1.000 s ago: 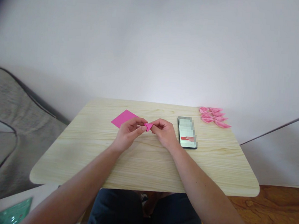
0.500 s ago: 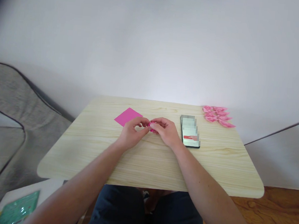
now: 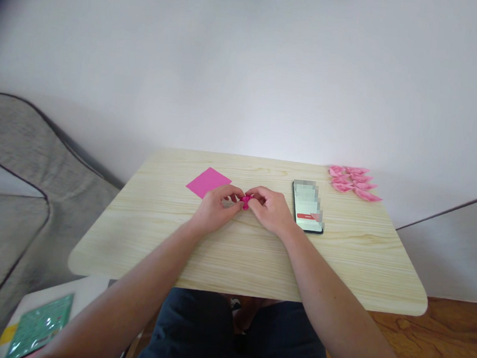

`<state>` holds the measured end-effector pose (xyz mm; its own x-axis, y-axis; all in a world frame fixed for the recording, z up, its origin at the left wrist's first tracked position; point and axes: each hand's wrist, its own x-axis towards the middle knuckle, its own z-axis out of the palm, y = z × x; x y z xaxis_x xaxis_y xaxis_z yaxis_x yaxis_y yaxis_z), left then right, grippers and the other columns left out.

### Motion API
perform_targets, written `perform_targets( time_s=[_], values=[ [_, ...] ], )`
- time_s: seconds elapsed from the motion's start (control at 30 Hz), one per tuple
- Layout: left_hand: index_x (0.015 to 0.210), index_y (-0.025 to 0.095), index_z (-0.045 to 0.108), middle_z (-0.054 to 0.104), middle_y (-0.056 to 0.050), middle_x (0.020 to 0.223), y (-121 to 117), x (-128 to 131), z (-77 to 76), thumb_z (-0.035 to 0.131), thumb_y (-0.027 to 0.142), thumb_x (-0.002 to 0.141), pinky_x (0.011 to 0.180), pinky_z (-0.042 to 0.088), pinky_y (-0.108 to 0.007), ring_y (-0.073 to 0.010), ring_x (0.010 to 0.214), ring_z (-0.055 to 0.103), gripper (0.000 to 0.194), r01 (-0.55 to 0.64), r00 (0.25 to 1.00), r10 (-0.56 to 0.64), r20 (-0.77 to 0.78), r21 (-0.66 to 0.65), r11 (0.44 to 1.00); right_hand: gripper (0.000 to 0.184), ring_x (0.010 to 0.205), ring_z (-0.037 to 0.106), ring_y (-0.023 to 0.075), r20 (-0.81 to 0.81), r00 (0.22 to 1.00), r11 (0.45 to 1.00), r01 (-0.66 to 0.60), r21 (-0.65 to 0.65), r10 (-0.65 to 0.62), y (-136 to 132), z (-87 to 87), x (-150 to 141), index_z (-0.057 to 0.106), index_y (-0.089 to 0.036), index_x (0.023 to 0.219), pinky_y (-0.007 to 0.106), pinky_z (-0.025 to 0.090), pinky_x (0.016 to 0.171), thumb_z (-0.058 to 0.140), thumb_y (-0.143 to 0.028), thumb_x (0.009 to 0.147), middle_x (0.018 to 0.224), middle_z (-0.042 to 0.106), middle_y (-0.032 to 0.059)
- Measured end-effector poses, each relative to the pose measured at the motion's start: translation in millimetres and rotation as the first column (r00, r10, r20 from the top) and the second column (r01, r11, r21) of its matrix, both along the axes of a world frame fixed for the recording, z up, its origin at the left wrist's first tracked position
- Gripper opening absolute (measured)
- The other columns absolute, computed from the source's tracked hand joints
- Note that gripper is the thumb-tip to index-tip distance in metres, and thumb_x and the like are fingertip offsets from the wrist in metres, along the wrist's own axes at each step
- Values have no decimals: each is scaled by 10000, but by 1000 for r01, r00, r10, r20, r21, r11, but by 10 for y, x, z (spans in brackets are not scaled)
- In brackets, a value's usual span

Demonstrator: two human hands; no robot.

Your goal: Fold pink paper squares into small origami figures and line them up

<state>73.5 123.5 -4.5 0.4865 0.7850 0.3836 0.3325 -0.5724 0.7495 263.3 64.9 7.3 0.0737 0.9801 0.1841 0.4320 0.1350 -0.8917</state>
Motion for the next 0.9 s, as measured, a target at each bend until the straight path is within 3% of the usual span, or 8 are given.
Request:
perform_targets(
  time_s=[0.2, 0.37, 0.53, 0.67, 0.9],
  values=[
    [1079, 229, 694, 772, -26, 1011, 5, 7, -27, 647, 204, 895, 831, 552, -314, -174, 915, 720, 192, -30, 996, 39, 82, -106, 994, 245, 730, 667, 194, -138, 990, 1000, -30, -10, 28, 17, -27, -34, 733, -274, 1048, 350, 515, 735, 584, -239, 856, 827, 757, -12],
    [1114, 221, 688, 782, -37, 1018, 35, 11, -82, 621, 161, 879, 833, 568, -316, -188, 938, 740, 251, -54, 992, 74, 106, -180, 982, 296, 748, 679, 187, -158, 987, 1000, -19, 19, 22, 18, -58, -49, 651, -281, 1132, 358, 522, 785, 567, -212, 857, 857, 755, -26],
    [1078, 237, 750, 800, -33, 965, 33, 9, -83, 616, 238, 918, 764, 551, -318, -194, 847, 731, 209, -91, 994, 98, 45, -142, 986, 239, 851, 700, 198, -151, 988, 999, 10, 34, -5, 17, -72, -65, 680, -262, 1094, 359, 541, 807, 581, -236, 878, 982, 767, 12],
    [1032, 233, 750, 794, -28, 926, 15, 10, -51, 624, 272, 925, 724, 532, -305, -185, 814, 719, 170, -85, 995, 90, 38, -127, 988, 173, 844, 689, 195, -158, 987, 998, 20, 56, -11, 37, -89, -77, 715, -255, 1049, 352, 542, 789, 648, -341, 915, 919, 751, 17],
    [1033, 217, 727, 775, -27, 901, 14, 39, -33, 654, 268, 904, 693, 516, -278, -168, 807, 709, 157, -64, 987, 93, 133, -205, 977, 304, 875, 704, 190, -289, 957, 999, -10, 40, 21, 52, -87, -85, 691, -244, 1103, 344, 554, 813, 783, -370, 842, 961, 758, 32]
  ],
)
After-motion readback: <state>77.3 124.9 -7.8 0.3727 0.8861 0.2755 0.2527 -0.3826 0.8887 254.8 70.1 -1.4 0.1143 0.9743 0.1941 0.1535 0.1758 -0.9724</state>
